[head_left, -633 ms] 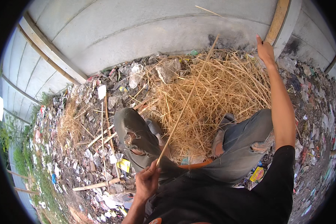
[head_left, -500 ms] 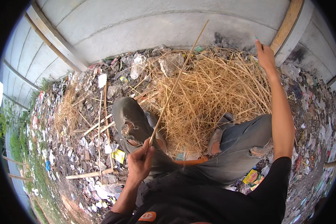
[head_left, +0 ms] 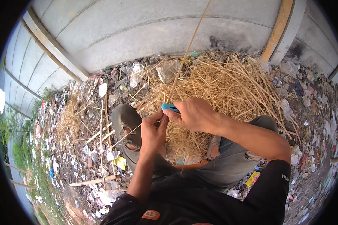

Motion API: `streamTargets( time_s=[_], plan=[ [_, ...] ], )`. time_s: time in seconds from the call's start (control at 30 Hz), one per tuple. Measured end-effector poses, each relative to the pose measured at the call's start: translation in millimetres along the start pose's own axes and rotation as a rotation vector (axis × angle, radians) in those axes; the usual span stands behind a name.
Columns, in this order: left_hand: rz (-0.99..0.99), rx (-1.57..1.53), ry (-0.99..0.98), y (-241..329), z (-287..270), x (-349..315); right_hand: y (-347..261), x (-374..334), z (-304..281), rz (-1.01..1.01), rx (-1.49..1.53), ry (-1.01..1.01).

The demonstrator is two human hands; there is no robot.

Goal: The person sits on the ground and uses a utility knife to peel the outer layer off a long, thin wooden stick. They hold the stick with one hand and scrape the blade along its length, removing thin strips of bark or outer material.

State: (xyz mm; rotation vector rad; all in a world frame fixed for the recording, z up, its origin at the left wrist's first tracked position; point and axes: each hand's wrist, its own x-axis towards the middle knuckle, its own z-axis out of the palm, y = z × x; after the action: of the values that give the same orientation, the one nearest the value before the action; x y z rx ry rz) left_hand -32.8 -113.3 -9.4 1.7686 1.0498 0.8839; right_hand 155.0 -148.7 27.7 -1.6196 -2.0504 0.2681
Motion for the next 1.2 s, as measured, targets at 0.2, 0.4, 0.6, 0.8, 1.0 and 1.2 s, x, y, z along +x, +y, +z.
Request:
streamTargets(
  time_s=[0.2, 0.4, 0.6, 0.8, 1.0, 1.2],
  plan=[
    [0.073, 0.171, 0.118, -5.9, 4.0, -11.6, 29.9, 18.9, -6.9, 0.194, -0.013, 0.042],
    [0.016, 0.149, 0.083, -10.1, -6.5, -47.6, 79.1, 25.2, -42.7, 0.258, -0.057, 0.118],
    [-0.011, 0.109, 0.134, 7.8, -12.7, -31.6, 14.4, -1.2, 3.8, -0.005, 0.03, 0.061],
    [0.064, 0.189, 0.203, -3.5, -11.1, -26.1, -4.1, -4.4, 25.3, -0.029, 0.086, -0.065],
    [0.119, 0.261, 0.193, -15.3, -8.9, -25.6, 13.1, 1.8, 45.1, -0.056, 0.014, -0.035],
    [0.114, 0.296, 0.158, -15.6, -12.5, -23.8, 28.4, 16.0, 46.9, -0.098, -0.081, -0.023]
  ],
)
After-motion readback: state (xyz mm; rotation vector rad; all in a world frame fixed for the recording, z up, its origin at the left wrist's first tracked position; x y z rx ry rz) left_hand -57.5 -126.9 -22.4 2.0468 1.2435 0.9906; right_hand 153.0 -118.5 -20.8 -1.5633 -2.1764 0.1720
